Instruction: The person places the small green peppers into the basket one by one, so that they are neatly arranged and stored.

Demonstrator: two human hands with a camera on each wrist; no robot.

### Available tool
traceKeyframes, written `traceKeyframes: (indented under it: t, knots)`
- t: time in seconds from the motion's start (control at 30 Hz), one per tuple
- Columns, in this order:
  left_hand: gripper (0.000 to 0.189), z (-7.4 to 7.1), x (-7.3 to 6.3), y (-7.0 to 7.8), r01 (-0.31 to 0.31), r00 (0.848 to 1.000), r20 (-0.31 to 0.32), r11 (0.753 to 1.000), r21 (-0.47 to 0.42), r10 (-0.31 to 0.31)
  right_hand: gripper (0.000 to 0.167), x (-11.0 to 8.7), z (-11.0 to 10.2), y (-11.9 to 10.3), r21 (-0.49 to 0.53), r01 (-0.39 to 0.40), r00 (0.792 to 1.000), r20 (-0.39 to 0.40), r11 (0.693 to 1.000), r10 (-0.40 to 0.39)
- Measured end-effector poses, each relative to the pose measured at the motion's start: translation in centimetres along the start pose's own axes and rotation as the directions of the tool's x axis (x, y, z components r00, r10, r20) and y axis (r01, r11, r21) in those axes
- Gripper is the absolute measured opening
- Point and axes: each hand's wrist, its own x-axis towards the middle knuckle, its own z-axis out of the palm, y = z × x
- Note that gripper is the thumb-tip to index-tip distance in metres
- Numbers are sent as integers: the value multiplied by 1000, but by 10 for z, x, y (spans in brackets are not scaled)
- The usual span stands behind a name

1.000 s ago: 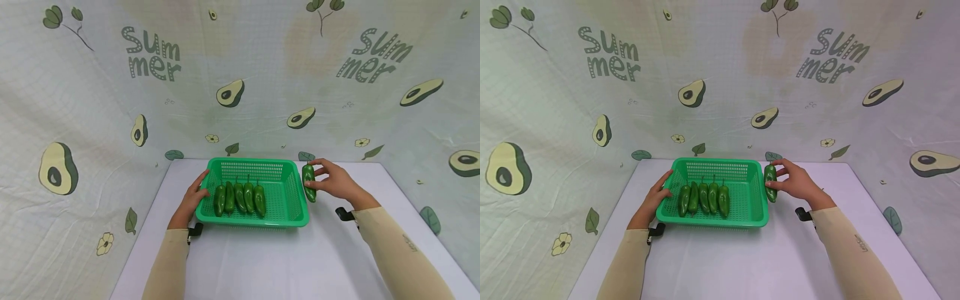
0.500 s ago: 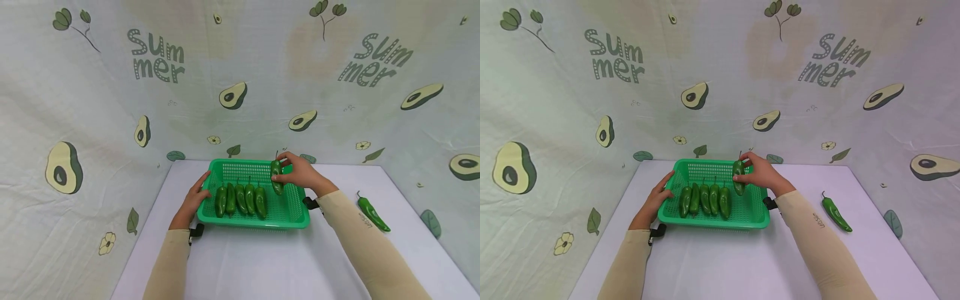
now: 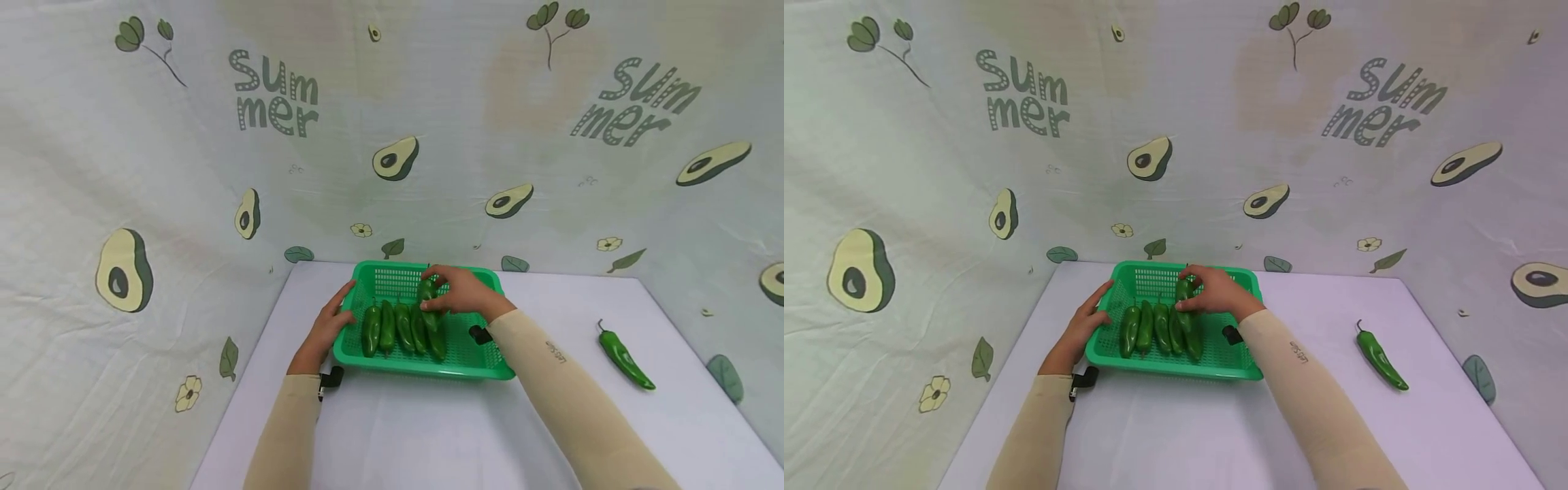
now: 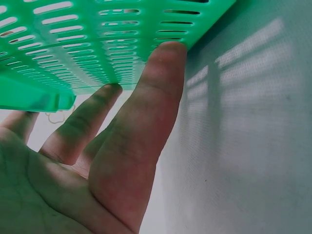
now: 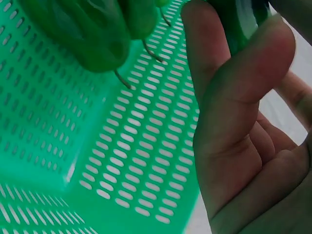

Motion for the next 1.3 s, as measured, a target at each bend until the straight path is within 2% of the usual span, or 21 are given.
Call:
traceKeyframes:
  t: [0.27, 0.47, 0.83, 1.13, 1.3]
  knots:
    - [88, 3, 1, 0, -11, 1000, -6, 1000, -14, 11, 70, 10, 10, 4, -101, -14, 998, 52, 995, 19]
    - [89, 5, 3, -1, -10, 1000, -9, 1000, -15, 9, 60, 16, 13, 8, -131, -18, 997, 72, 991, 28]
    - [89, 2, 4, -2, -24, 1000, -12, 1000, -13, 23, 61, 23, 12, 12, -195, -29, 996, 79, 980, 45]
    - [90, 1, 4, 0, -6, 1000, -2, 1000, -5, 6, 56, 21, 10, 0, -241, -6, 991, 130, 970, 38]
    - [90, 0, 5, 1, -3, 1000, 13, 1000, -1, 3, 55, 22, 11, -8, -249, 6, 991, 131, 968, 28]
